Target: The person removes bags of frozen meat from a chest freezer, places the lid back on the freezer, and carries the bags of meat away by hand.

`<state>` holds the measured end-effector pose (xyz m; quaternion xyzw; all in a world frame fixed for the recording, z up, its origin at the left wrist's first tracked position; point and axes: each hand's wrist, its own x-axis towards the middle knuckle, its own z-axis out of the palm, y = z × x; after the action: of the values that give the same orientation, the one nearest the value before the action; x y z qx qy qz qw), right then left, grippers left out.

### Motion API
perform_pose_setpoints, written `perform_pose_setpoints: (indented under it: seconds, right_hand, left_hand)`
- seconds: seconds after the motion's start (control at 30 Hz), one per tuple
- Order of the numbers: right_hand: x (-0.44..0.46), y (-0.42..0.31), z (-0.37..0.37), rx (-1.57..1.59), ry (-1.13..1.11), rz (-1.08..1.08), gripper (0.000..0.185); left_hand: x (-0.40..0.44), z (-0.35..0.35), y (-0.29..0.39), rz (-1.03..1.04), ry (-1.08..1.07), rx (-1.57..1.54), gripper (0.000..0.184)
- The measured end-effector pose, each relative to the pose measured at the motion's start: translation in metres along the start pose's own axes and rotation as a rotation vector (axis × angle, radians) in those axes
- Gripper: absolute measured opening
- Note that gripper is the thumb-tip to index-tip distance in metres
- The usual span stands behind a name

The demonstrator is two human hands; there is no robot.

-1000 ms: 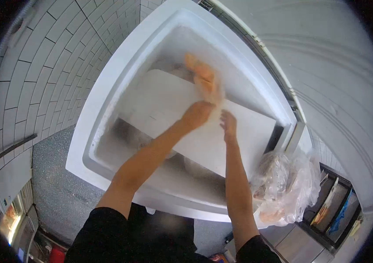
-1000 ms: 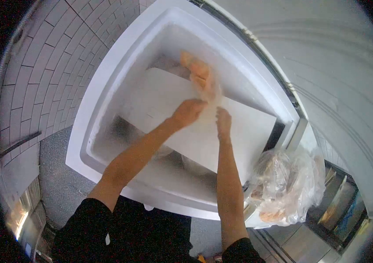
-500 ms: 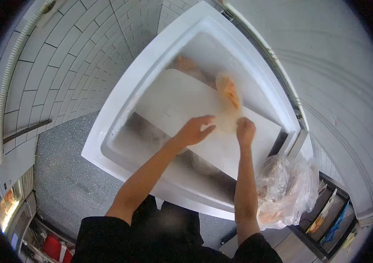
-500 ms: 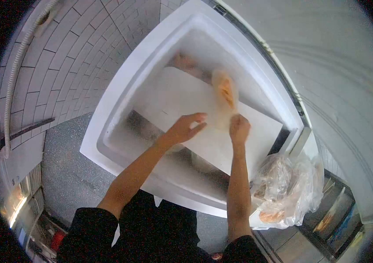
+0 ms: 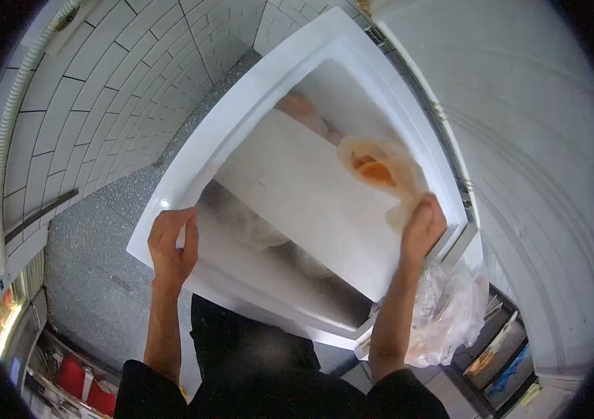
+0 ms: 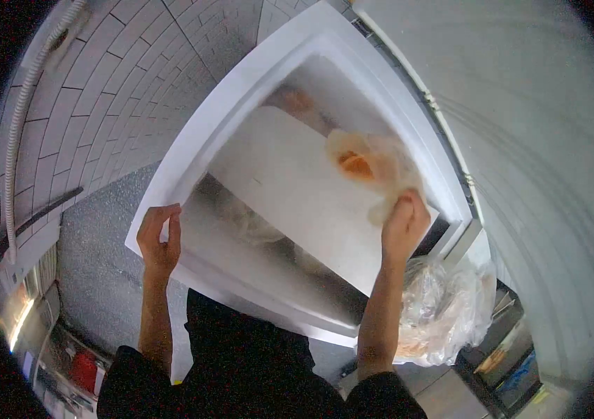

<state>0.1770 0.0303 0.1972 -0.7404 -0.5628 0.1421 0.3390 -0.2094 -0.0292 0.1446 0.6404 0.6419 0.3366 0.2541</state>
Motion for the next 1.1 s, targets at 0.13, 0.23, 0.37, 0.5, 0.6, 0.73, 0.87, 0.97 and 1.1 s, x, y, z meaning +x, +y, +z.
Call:
perform_pose_setpoints:
  seconds: [0.13,0.23,0.37,0.5,0.6,0.73,0.87,0.97,1.1]
  right_hand:
    - [-0.027,-0.029,-0.042,0.124,-0.150,0.058,0.019]
    - [-0.036,-0.001,-0.042,0.179,-0.247,0.212,0.019]
    - [-0.048,0.056,-0.019,-0.016,-0.623,0.316,0.020]
    - [-0.043,0.123,0.015,-0.188,-1.190,0.238,0.014]
    - [0.000,0.158,0.080,-0.302,-1.010,0.195,0.024]
    - [0.080,0.143,0.249,-0.341,-0.631,-0.069,0.031]
    - [0.104,0.155,0.343,-0.623,-0.910,-0.400,0.027]
    - [0.091,0.150,0.311,-0.668,-1.063,-0.417,0.027]
    - [0.075,0.118,0.239,-0.587,-1.124,-0.345,0.026]
  left_hand:
    - [0.000,0.048,-0.008,-0.280,-0.161,-0.396,0.028]
    - [0.008,0.112,-0.003,-0.513,-0.247,-0.786,0.038]
    - [0.010,0.154,-0.014,-0.527,-0.477,-0.561,0.030]
    - [-0.012,0.177,-0.039,-0.282,-0.496,-0.275,0.023]
    - [-0.022,0.180,-0.031,-0.329,-0.562,-0.333,0.022]
    - [-0.029,0.186,-0.029,-0.387,-0.578,-0.308,0.032]
    - [-0.030,0.180,-0.022,-0.349,-0.567,-0.346,0.049]
    - [-0.039,0.178,-0.026,-0.304,-0.684,-0.304,0.052]
    - [-0.044,0.182,-0.025,-0.254,-0.676,-0.352,0.047]
